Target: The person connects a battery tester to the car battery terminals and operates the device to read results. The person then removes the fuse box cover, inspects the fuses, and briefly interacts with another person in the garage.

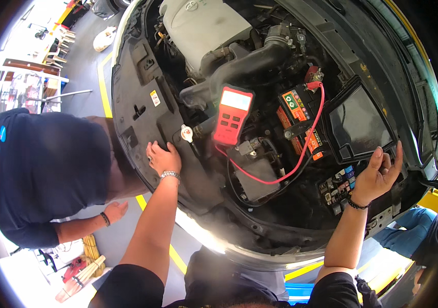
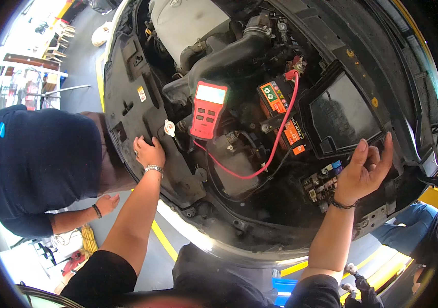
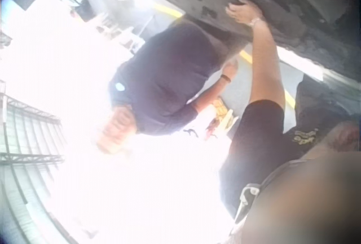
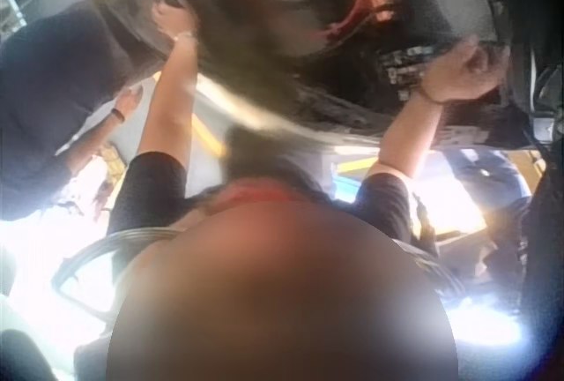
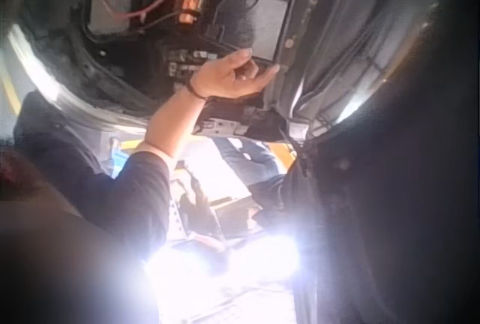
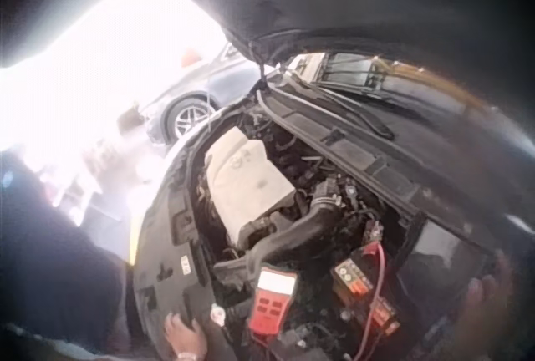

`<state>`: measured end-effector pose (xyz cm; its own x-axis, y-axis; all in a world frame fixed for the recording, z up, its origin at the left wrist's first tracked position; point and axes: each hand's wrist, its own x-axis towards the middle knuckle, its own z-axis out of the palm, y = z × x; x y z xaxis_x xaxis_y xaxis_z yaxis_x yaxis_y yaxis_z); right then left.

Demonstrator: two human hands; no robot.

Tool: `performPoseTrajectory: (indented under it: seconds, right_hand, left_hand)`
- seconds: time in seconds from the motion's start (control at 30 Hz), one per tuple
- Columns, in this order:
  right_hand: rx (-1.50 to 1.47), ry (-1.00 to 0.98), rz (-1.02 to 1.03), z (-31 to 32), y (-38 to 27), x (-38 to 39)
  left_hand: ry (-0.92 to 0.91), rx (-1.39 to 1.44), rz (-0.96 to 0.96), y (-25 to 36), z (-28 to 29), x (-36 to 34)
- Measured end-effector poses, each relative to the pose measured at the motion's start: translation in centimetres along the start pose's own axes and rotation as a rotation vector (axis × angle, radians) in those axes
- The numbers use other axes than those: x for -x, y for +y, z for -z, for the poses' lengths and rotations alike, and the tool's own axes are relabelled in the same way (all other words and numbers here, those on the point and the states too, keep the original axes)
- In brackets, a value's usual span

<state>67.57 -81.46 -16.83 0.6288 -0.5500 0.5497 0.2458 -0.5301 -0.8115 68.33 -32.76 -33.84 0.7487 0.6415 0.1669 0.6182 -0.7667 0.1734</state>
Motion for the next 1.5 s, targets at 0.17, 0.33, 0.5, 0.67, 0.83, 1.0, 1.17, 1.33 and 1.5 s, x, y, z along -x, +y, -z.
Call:
performPoseTrajectory:
  seconds: [0.17, 0.33, 0.5, 0.67, 0.83, 1.0, 1.17, 1.33, 1.5]
  right_hand:
    - [0.047, 0.008, 0.036, 0.0, 0.2, -0.2]
    - [0.056, -0.012, -0.028, -0.2, 0.0, -0.2]
    - [0.093, -0.003, 0.005, -0.3, 0.2, -0.4]
    - [0.107, 0.028, -0.001, 0.1, 0.5, -0.9]
    - [0.078, 0.16, 0.052, 0.5, 0.8, -0.6]
    - [0.18, 0.156, 0.059, 1.2, 1.5, -0.3]
    - [0.107, 0.154, -0.001, 1.6, 2.0, -0.1]
    - [0.12, 0.141, 0.029, 1.8, 2.4, -0.1]
    - [0.117, 0.184, 0.023, 1.5, 1.8, -0.4]
  left_hand:
    - [0.003, 0.0, -0.003, 0.0, -0.2, -0.2]
    - [0.014, -0.014, -0.008, 0.3, -0.6, -0.7]
    - [0.034, -0.003, -0.016, 0.3, -0.6, -0.7]
    - [0.026, 0.015, -0.007, 0.3, -0.7, -0.7]
    - [0.023, 0.021, -0.008, 0.3, -0.5, -0.7]
    - [0.019, 0.036, -0.001, 0.5, -0.3, -0.6]
    - [0.013, 0.031, -0.007, 0.4, -0.3, -0.6]
    - [0.023, 0.015, -0.013, 0.4, -0.4, -0.6]
    - [0.019, 0.022, -0.007, 0.4, -0.3, -0.6]
